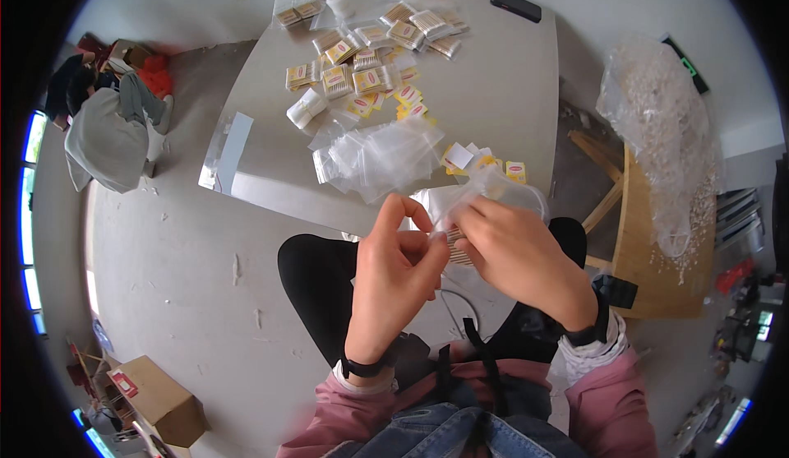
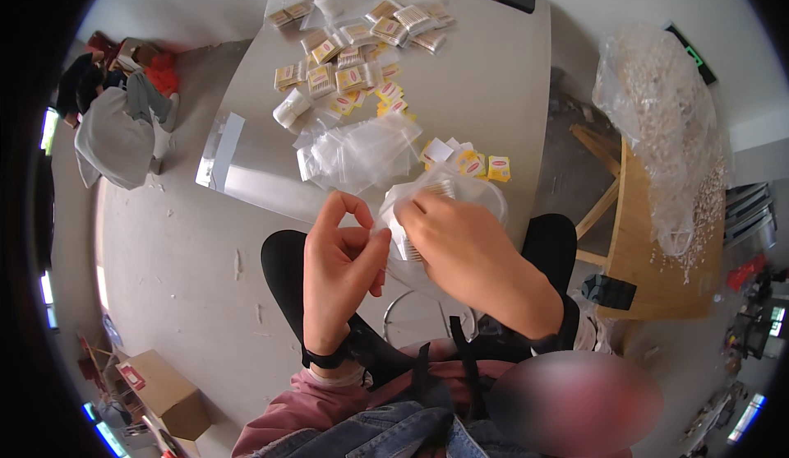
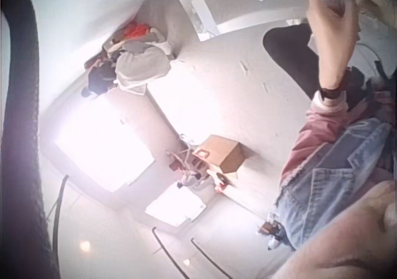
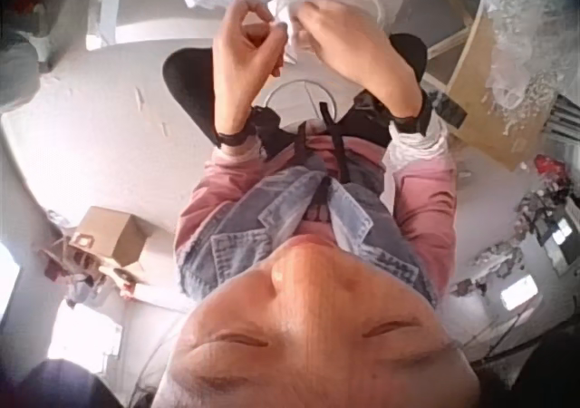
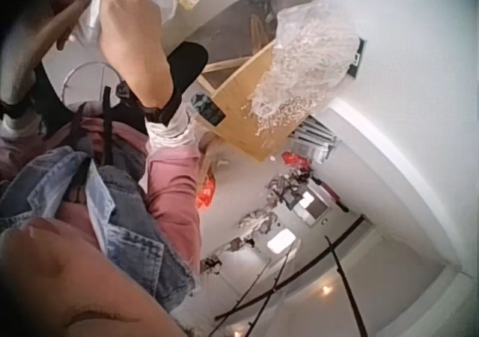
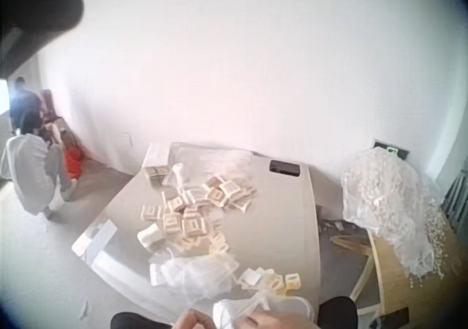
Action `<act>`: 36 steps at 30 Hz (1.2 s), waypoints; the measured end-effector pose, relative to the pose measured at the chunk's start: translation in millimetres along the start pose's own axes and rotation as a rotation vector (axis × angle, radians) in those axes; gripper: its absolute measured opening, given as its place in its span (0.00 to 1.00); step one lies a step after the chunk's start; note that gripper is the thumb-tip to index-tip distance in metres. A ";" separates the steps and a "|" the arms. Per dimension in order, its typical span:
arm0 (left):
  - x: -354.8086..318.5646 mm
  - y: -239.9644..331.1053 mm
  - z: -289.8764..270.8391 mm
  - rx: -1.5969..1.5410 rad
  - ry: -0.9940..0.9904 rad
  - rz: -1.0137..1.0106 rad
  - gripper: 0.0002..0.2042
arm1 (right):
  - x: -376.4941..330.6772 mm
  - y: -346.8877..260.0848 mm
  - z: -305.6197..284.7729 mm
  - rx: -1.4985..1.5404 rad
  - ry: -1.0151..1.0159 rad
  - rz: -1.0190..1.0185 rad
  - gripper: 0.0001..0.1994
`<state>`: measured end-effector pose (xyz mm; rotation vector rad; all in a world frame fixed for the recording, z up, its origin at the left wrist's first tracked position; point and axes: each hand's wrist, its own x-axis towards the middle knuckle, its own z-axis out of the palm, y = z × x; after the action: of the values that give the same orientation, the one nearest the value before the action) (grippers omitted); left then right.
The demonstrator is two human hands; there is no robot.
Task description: Packing bundles of cotton swabs into small plastic bags and applying labels.
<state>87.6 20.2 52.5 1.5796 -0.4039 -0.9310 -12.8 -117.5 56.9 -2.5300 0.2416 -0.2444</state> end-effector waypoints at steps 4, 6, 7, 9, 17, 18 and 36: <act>-4.4 -16.8 4.0 0.011 -0.012 0.172 0.10 | 19.0 24.4 24.1 -0.356 -0.282 -0.094 0.10; -7.8 -29.1 6.9 0.041 0.028 0.300 0.10 | 23.5 26.9 29.1 -0.303 -0.213 -0.121 0.09; -9.6 -31.6 10.2 0.058 0.038 0.340 0.12 | 20.6 31.6 31.5 -0.281 -0.223 -0.112 0.10; -9.1 -40.7 18.2 0.107 0.095 0.394 0.12 | 19.7 29.6 37.4 -0.237 -0.221 -0.090 0.10; -7.8 -41.3 31.1 -0.079 0.177 0.589 0.11 | 26.9 10.0 40.6 -0.178 -0.253 0.141 0.17; -6.0 -41.9 29.1 -0.083 0.186 0.583 0.11 | 29.3 8.4 41.5 -0.177 -0.261 0.154 0.18; -9.4 -32.1 -40.6 0.111 -0.057 0.422 0.03 | 162.4 33.5 -41.6 0.683 -0.304 0.122 0.08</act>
<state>104.5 61.6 24.8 1.4893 -0.8055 -0.6361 130.9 -203.5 91.5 -1.8346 0.1546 0.0991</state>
